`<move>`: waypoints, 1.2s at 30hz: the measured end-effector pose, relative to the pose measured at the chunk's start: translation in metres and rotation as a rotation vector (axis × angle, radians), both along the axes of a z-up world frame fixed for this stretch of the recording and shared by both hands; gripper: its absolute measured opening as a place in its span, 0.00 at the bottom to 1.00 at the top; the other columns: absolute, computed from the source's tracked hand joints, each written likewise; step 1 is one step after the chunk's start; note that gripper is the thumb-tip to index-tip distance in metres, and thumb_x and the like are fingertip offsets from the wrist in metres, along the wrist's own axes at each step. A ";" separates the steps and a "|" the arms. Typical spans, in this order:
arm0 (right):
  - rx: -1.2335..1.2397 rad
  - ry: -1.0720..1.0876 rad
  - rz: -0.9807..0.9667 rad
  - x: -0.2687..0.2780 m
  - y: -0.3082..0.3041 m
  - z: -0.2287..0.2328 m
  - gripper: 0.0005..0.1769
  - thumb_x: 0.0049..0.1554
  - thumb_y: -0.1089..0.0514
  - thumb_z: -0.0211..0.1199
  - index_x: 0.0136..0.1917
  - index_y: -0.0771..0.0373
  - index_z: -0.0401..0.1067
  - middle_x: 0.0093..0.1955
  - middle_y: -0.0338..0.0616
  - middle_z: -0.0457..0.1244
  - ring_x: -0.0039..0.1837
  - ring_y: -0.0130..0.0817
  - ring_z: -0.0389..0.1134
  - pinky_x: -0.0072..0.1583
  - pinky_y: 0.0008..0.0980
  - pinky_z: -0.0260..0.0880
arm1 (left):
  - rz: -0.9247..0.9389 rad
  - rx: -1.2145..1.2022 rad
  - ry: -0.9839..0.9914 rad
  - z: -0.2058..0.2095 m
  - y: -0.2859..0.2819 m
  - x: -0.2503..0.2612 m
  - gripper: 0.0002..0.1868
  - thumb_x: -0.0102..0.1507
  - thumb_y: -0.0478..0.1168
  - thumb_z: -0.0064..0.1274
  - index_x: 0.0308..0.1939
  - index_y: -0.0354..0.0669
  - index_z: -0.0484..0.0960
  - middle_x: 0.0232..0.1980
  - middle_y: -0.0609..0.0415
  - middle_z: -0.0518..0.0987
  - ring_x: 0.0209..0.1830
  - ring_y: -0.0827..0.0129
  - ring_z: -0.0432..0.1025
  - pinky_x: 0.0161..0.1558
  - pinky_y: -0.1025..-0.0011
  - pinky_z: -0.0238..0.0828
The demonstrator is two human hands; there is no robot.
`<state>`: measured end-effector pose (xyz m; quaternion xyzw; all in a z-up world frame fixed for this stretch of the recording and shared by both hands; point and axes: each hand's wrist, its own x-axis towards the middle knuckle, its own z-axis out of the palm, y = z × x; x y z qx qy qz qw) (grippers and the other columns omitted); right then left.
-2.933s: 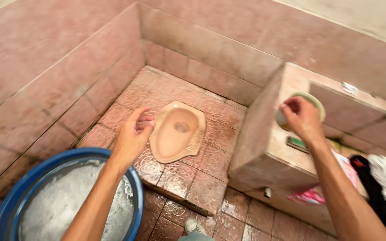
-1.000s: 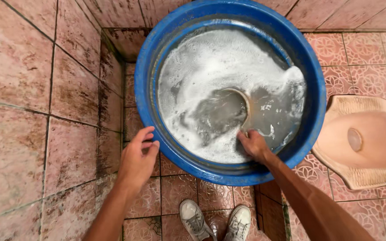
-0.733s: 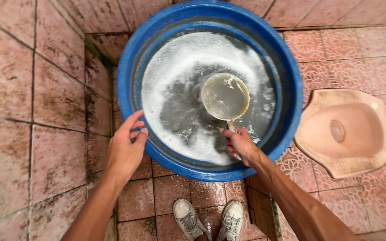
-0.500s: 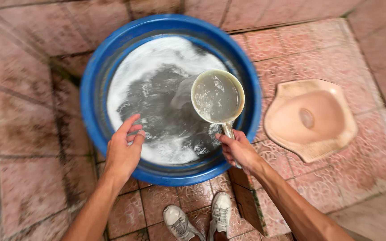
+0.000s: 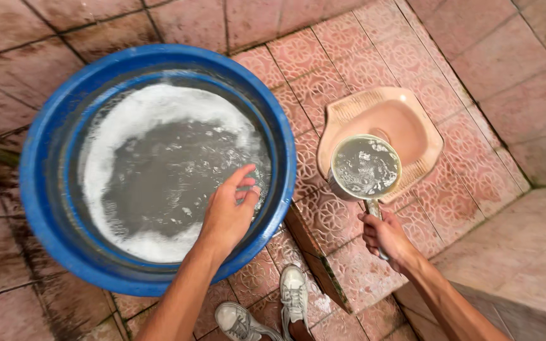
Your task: The person hand washes several pieces of clothing in a blue basin filled with soapy water. They scrub and rinse each item, then wring out the water and place the clothes on a tiled ledge. The person also pours soapy water from the basin into a nearby squat toilet.
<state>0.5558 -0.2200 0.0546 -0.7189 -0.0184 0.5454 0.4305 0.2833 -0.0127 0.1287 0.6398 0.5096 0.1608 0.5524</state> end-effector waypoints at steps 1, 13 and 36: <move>-0.003 0.011 -0.022 0.010 -0.006 -0.015 0.16 0.62 0.60 0.55 0.34 0.57 0.54 0.25 0.30 0.44 0.25 0.23 0.42 0.26 0.29 0.43 | -0.007 -0.005 0.020 0.000 -0.001 0.008 0.26 0.63 0.38 0.52 0.67 0.54 0.75 0.56 0.53 0.82 0.51 0.66 0.79 0.48 0.67 0.77; -0.097 0.119 -0.279 0.084 -0.046 -0.132 0.09 0.64 0.61 0.44 0.41 0.57 0.59 0.31 0.32 0.49 0.30 0.22 0.47 0.30 0.26 0.46 | -0.044 -0.032 0.065 0.003 -0.007 0.028 0.24 0.64 0.39 0.52 0.66 0.51 0.76 0.55 0.53 0.83 0.50 0.68 0.80 0.48 0.68 0.77; -0.371 -0.342 -0.471 0.149 -0.033 -0.172 0.04 0.63 0.65 0.49 0.47 0.67 0.64 0.35 0.49 0.57 0.32 0.36 0.58 0.32 0.36 0.58 | -0.004 -0.086 0.110 0.016 -0.008 -0.002 0.22 0.64 0.40 0.51 0.63 0.49 0.78 0.55 0.56 0.84 0.50 0.72 0.79 0.46 0.70 0.74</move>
